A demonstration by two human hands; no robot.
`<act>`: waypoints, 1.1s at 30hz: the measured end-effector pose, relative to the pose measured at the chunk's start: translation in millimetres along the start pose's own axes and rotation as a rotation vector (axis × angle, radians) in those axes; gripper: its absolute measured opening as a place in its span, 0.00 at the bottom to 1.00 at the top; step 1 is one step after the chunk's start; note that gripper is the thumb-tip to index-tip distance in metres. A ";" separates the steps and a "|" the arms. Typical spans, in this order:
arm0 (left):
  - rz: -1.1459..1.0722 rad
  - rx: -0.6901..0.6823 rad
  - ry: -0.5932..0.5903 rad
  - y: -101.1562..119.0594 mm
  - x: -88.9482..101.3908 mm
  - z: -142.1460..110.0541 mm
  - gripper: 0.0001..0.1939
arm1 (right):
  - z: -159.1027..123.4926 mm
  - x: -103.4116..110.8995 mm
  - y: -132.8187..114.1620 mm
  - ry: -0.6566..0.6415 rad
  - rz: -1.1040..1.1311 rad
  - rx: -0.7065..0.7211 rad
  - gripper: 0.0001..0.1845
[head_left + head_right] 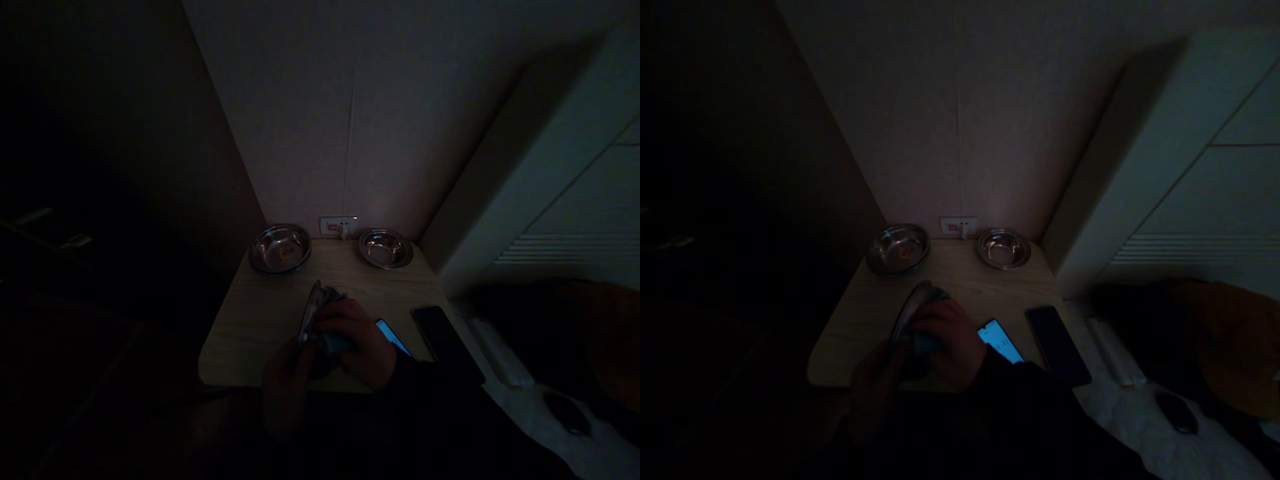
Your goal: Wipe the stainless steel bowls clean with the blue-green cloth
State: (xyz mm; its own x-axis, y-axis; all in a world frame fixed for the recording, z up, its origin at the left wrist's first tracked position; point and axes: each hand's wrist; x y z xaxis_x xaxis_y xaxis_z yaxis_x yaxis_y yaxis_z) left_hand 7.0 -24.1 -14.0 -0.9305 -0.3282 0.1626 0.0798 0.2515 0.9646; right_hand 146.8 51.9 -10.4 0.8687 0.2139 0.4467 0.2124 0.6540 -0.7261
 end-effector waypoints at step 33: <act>-0.132 0.075 0.176 3.2 5.3 -7.4 0.22 | 1.4 26.0 13.1 0.475 0.360 -0.657 0.23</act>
State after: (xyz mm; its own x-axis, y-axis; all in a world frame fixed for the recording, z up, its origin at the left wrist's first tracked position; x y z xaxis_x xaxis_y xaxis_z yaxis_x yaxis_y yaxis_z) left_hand 5.1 -31.8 -8.5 -0.8539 -0.5149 0.0757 -0.0719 0.2607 0.9627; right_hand 171.5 67.1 -7.6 0.9953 -0.0932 -0.0243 -0.0221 0.0248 -0.9994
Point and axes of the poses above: each hand's wrist, its own z-axis towards the middle knuckle, its own x-axis out of the back of the hand, y = z × x
